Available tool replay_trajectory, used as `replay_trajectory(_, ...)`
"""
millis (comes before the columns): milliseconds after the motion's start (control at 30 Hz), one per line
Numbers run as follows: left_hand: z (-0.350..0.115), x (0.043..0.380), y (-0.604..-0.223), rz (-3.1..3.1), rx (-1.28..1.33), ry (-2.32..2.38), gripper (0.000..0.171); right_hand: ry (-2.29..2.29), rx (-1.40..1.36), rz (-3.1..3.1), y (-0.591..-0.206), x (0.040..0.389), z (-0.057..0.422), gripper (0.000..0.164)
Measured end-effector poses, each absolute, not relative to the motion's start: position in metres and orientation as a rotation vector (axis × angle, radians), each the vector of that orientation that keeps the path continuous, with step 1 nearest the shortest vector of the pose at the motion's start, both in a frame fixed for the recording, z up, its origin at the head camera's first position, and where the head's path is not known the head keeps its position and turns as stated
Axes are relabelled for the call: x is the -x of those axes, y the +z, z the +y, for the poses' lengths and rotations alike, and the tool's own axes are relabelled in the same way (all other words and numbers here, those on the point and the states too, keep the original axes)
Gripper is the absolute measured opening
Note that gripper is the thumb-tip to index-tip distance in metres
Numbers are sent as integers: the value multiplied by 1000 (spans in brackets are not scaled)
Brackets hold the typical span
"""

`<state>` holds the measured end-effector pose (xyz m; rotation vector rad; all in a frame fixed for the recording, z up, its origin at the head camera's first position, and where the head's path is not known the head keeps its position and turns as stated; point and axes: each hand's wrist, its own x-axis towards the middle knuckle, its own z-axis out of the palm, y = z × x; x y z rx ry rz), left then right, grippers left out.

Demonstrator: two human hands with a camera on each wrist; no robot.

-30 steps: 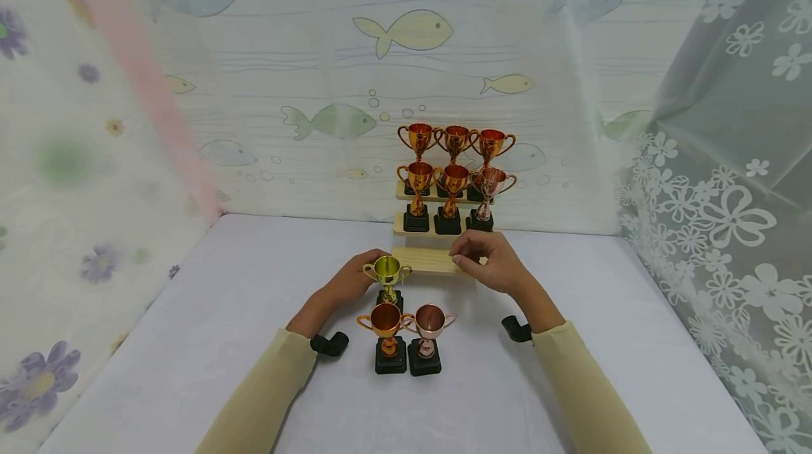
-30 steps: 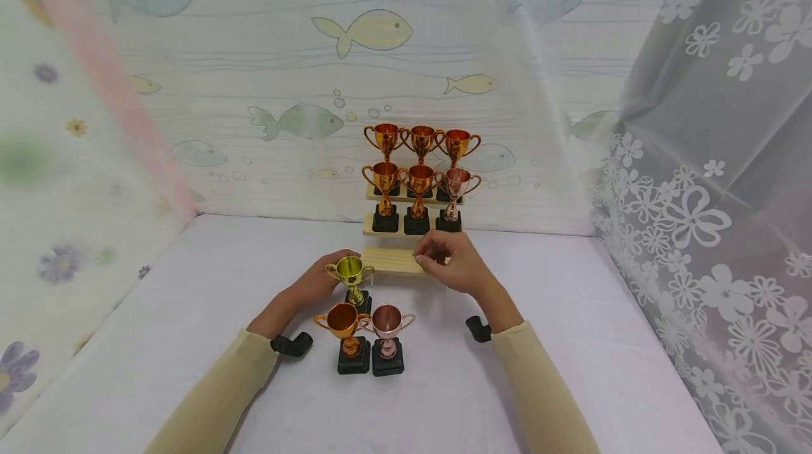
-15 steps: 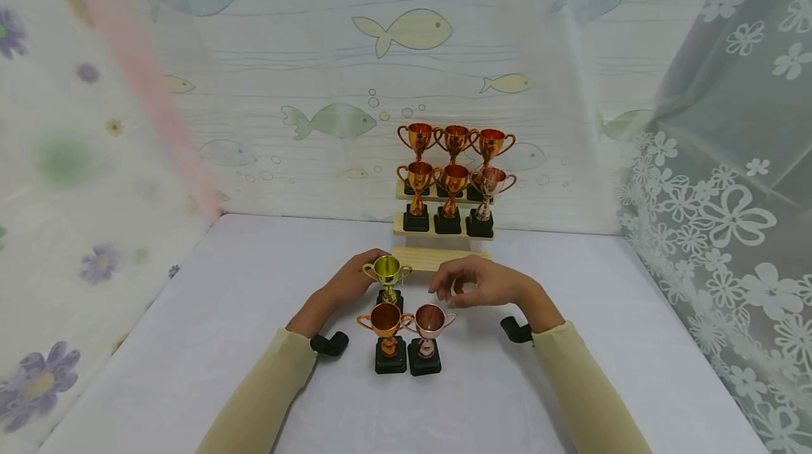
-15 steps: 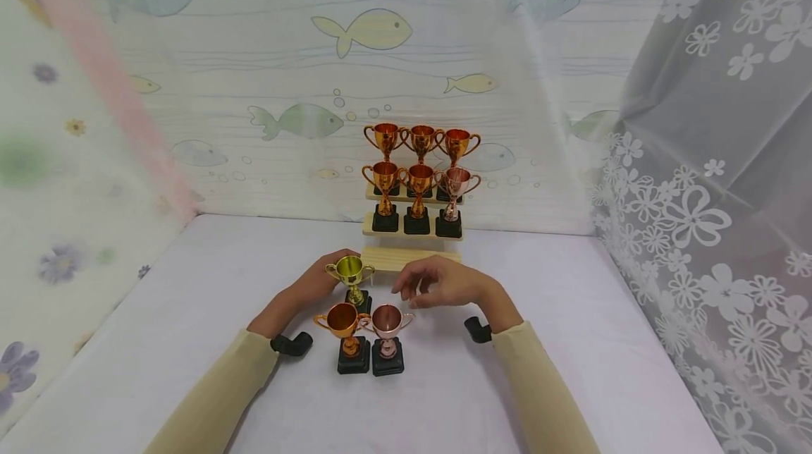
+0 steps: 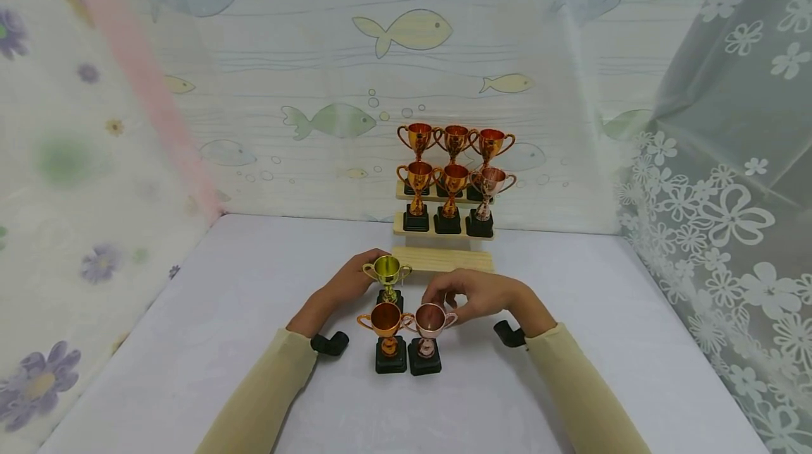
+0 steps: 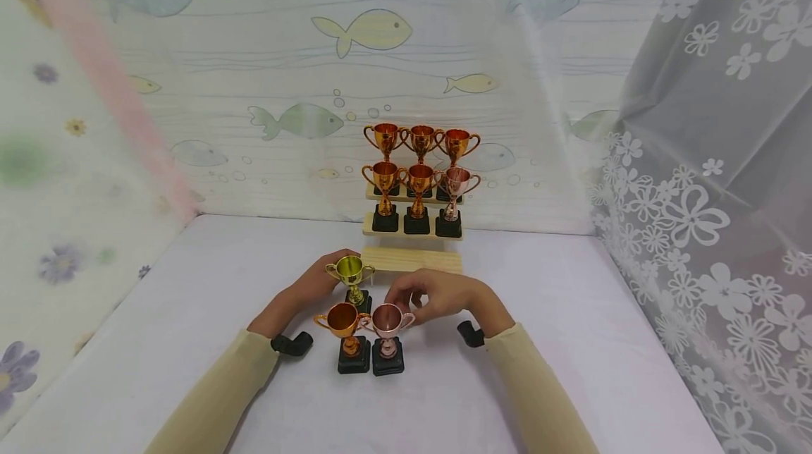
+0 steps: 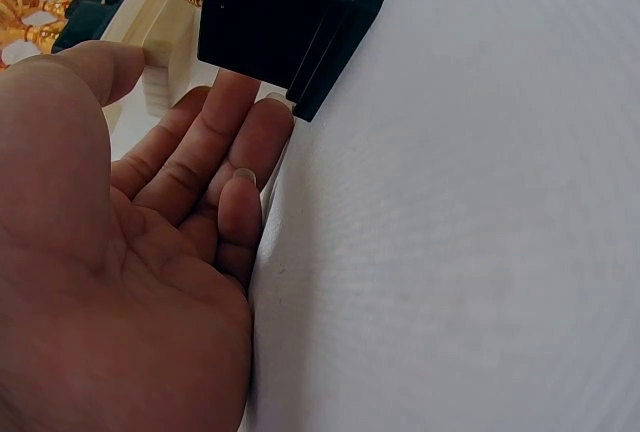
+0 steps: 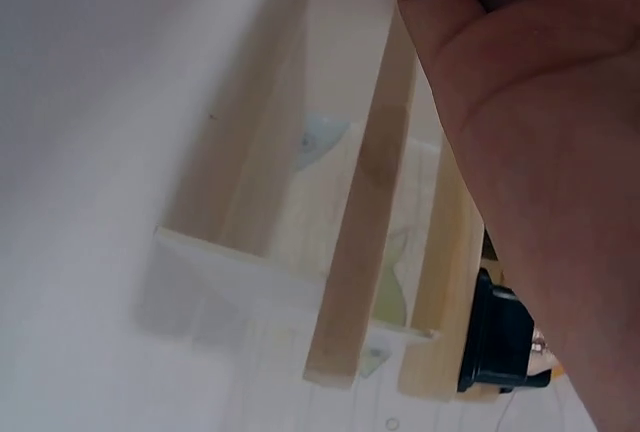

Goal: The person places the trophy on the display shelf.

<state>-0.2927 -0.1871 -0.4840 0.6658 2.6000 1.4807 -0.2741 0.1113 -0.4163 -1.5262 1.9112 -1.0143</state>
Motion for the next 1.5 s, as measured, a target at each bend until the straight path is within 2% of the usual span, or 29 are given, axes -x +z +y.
replay_trajectory(233, -187, 292, -482, 2588, -668, 1486, 29, -974, 1483, 1888, -418, 272, 103, 32)
replay_trajectory(733, -188, 294, -486, 2588, -673, 1471, 27, -983, 1617, 1785, -424, 267, 90, 24)
replay_trajectory(933, -189, 294, -485, 2578, -690, 1484, 26, -1009, 1633, 1737, -412, 258, 87, 25)
replay_trajectory(1167, -188, 293, -486, 2585, -668, 1485, 29, -1007, 1602, 1716, -428, 266, 88, 26)
replay_trajectory(1500, -183, 271, -451, 2567, -705, 1473, 29, -969, 1526, 1758, -430, 265, 86, 28)
